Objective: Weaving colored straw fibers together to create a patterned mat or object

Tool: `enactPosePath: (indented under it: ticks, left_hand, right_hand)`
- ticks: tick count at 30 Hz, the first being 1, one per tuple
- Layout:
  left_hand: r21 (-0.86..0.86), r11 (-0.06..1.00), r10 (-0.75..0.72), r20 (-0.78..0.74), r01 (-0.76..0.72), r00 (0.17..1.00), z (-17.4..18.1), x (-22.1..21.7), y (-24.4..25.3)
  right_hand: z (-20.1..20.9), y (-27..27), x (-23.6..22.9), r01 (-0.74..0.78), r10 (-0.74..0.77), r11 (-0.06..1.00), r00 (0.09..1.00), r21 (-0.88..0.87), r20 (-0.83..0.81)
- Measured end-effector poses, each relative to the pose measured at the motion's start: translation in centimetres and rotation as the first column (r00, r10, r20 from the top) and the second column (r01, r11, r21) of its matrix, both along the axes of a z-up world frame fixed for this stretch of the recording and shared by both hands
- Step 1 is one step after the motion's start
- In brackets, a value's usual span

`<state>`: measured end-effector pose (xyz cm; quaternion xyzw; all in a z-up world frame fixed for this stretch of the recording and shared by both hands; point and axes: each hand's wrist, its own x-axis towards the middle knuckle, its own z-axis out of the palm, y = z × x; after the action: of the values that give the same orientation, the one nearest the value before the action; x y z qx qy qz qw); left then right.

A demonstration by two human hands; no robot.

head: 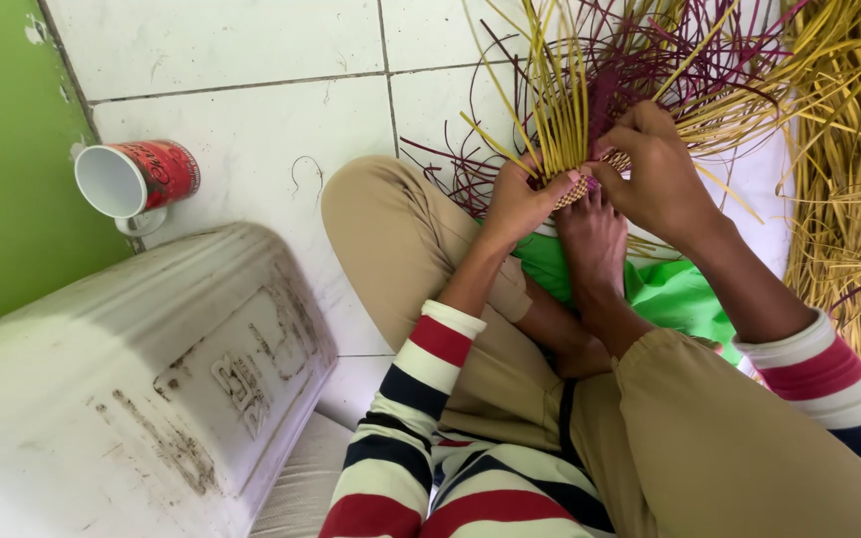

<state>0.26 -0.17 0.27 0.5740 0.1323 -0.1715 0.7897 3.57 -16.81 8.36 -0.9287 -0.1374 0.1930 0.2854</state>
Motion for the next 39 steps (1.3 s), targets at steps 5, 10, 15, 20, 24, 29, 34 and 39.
enactPosePath:
  ticks: [5,10,15,20,24,29,34,39]
  left_hand:
    - [0.135,0.991,-0.019,-0.033,0.023,0.999,2.2,0.6,0.3]
    - [0.173,0.984,-0.038,-0.048,0.046,0.998,2.3,0.9,-0.1]
    - [0.159,0.983,-0.089,-0.001,0.088,0.996,3.5,1.5,0.3]
    - [0.151,0.986,-0.081,0.020,0.077,0.997,3.7,1.5,0.3]
    - [0.171,0.982,-0.088,0.039,0.080,0.995,3.7,1.5,0.4]
    - [0.071,0.993,-0.091,0.005,0.090,0.996,3.8,1.9,0.7]
    - [0.029,0.996,-0.083,0.000,0.083,0.997,3.8,1.8,0.8]
    - [0.068,0.994,-0.079,-0.028,0.081,0.996,3.7,1.7,0.5]
  right_hand:
    - [-0.5,0.0,-2.7,-0.089,0.022,0.992,0.832,0.094,0.554]
    - [-3.8,-1.2,-5.3,-0.132,0.124,0.990,0.725,-0.041,0.677]
    - [-2.2,0.0,-4.8,-0.143,0.084,0.989,0.734,0.033,0.674]
    - [-0.9,0.8,-4.5,0.047,-0.256,0.910,0.845,0.412,0.470]
    - [-2.0,1.0,-4.5,0.011,-0.239,0.909,0.832,0.416,0.501]
    - [-1.5,1.4,-4.5,-0.065,-0.052,0.986,0.746,0.151,0.664]
    - [-0.6,1.6,-4.4,-0.049,-0.098,0.972,0.807,0.231,0.582]
    - [0.6,1.3,-4.4,0.033,-0.196,0.912,0.911,0.410,0.362]
